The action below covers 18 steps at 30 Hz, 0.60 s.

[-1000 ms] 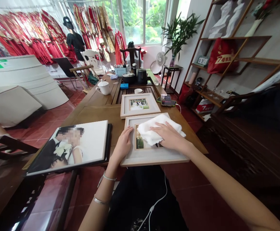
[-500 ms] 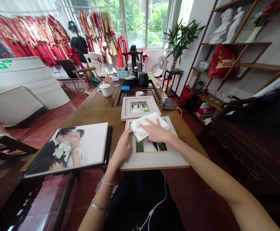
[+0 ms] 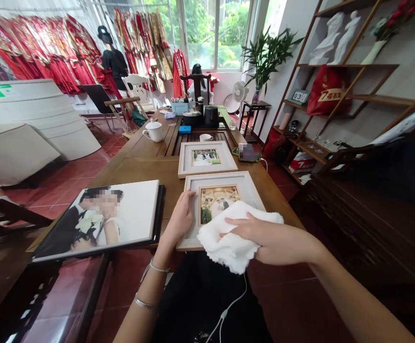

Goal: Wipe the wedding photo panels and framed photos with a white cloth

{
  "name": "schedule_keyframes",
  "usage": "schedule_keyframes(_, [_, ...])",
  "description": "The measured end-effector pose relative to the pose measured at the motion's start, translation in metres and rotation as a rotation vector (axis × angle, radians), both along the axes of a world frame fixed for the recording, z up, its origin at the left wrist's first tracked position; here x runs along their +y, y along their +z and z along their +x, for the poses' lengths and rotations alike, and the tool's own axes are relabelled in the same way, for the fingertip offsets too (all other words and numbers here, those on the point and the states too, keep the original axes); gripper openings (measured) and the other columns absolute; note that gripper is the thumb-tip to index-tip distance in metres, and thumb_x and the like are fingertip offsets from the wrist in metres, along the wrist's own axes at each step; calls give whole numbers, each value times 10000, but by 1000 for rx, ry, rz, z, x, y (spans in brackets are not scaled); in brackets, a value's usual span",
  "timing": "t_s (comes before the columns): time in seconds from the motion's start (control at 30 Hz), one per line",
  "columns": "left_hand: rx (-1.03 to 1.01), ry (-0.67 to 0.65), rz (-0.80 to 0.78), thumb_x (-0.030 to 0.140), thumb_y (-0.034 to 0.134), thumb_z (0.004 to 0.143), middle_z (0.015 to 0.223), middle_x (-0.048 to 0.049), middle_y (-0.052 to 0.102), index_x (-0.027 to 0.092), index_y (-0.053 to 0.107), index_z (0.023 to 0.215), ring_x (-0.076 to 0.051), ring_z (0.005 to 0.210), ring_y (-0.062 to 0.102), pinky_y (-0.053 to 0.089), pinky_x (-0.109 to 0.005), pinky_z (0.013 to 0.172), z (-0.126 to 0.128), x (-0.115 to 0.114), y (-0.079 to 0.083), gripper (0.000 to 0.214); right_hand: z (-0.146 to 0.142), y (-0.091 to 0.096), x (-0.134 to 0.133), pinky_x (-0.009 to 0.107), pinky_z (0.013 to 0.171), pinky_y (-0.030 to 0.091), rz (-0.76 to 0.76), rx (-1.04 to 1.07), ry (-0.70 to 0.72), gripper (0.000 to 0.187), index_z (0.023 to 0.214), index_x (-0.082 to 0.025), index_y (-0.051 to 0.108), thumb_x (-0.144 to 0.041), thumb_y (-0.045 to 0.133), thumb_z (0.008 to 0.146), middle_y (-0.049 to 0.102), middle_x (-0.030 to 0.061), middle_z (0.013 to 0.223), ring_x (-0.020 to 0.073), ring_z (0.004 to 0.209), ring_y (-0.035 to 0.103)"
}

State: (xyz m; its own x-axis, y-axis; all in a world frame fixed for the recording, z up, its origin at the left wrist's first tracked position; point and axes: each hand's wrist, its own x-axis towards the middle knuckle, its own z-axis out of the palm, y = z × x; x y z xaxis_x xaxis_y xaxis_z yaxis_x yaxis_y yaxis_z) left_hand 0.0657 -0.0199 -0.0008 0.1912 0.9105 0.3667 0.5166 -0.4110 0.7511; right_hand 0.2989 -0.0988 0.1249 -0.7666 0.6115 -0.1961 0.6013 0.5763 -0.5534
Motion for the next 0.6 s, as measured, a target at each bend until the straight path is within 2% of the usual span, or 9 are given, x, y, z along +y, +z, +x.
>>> schedule_keyframes(0.1, [6, 9, -15, -37, 341, 762, 1381, -149, 458, 156, 477, 1214, -233, 1372, 357, 279, -470, 1154, 0, 0, -1, 510, 12, -9, 21, 477, 1134, 235, 23, 2, -72, 513, 1281, -260, 588, -142, 473, 796, 538, 34, 1373, 285, 1305, 429])
schedule_keyframes(0.23, [21, 23, -51, -27, 349, 770, 1414, -169, 440, 134, 487, 1235, -245, 1379, 351, 273, -473, 1159, 1, 0, 2, 511, 19, -44, 68, 557, 1136, 144, 208, -17, -283, 568, 1331, -193, 531, -161, 465, 768, 469, 92, 1429, 306, 1356, 342])
schedule_keyframes(0.33, [53, 19, -54, -28, 340, 775, 1419, -173, 445, 132, 487, 1242, -255, 1398, 321, 229, -510, 1167, 2, -1, 4, 515, 7, -61, 94, 596, 1119, 134, 310, -6, -379, 544, 1265, -170, 579, -114, 441, 742, 497, 126, 1403, 307, 1370, 316])
schedule_keyframes(0.47, [63, 4, -23, -40, 338, 758, 1414, -165, 462, 135, 484, 1250, -249, 1411, 296, 191, -518, 1177, 2, -1, 2, 542, -23, -64, 107, 714, 1051, 81, 347, 41, -503, 588, 1299, -164, 539, -67, 440, 727, 491, 168, 1395, 339, 1397, 241])
schedule_keyframes(0.6, [52, -12, -6, -49, 358, 725, 1421, -139, 460, 163, 469, 1273, -249, 1410, 298, 203, -523, 1173, 1, 0, -1, 598, -46, -65, 113, 746, 1027, 35, 377, 105, -461, 631, 1373, -176, 453, -68, 435, 752, 425, 159, 1448, 333, 1406, 214])
